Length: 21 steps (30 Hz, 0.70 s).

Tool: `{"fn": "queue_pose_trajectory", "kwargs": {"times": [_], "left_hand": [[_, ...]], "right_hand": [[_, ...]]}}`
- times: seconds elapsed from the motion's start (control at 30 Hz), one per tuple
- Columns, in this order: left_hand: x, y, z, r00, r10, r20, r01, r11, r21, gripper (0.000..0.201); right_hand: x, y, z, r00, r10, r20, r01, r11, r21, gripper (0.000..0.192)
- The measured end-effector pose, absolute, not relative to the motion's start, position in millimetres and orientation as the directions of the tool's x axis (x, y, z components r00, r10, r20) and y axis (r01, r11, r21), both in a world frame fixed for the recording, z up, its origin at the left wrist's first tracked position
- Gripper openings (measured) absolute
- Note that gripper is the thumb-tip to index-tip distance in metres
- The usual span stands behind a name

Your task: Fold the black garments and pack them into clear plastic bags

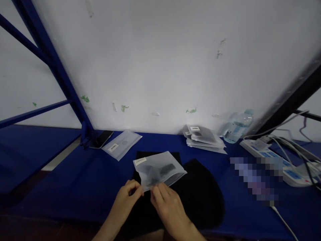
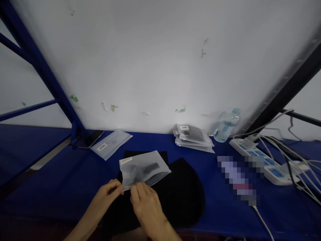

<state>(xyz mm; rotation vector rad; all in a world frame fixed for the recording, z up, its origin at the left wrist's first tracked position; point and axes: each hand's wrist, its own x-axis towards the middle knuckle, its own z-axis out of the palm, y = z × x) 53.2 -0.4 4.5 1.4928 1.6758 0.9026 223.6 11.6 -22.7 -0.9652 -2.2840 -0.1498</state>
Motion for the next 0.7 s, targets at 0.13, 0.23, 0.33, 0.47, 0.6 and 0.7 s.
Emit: {"fn": "queue_pose_trajectory", "kwargs": {"times": [0.13, 0.23, 0.33, 0.47, 0.6, 0.7], "left_hand": [[43, -8, 14, -0.099, 0.990, -0.098, 0.475, 0.133, 0.870, 0.029], [33, -14, 13, -0.106, 0.988, -0.113, 0.459, 0.149, 0.876, 0.031], [26, -18, 6, -0.095, 0.989, -0.113, 0.471, 0.145, 0.870, 0.031], [23, -19, -3, -0.066, 0.994, -0.089, 0.564, 0.110, 0.818, 0.031], [18, -22, -7, 0.017, 0.999, -0.031, 0.688, 0.011, 0.725, 0.033], [14, -22, -5, -0.019, 0.991, 0.136, 0.788, -0.069, 0.611, 0.028]], "right_hand": [[253, 20, -17, -0.500, 0.625, 0.599, 0.734, 0.673, -0.090, 0.021], [280, 26, -17, -0.462, 0.659, 0.593, 0.776, 0.625, -0.090, 0.023], [300, 29, -19, -0.423, 0.693, 0.584, 0.806, 0.582, -0.107, 0.024], [312, 28, -26, -0.394, 0.728, 0.562, 0.836, 0.537, -0.110, 0.023], [323, 29, -29, -0.338, 0.789, 0.512, 0.828, 0.508, -0.237, 0.019], [329, 35, -24, -0.200, 0.873, 0.444, 0.796, 0.409, -0.447, 0.023]]}}
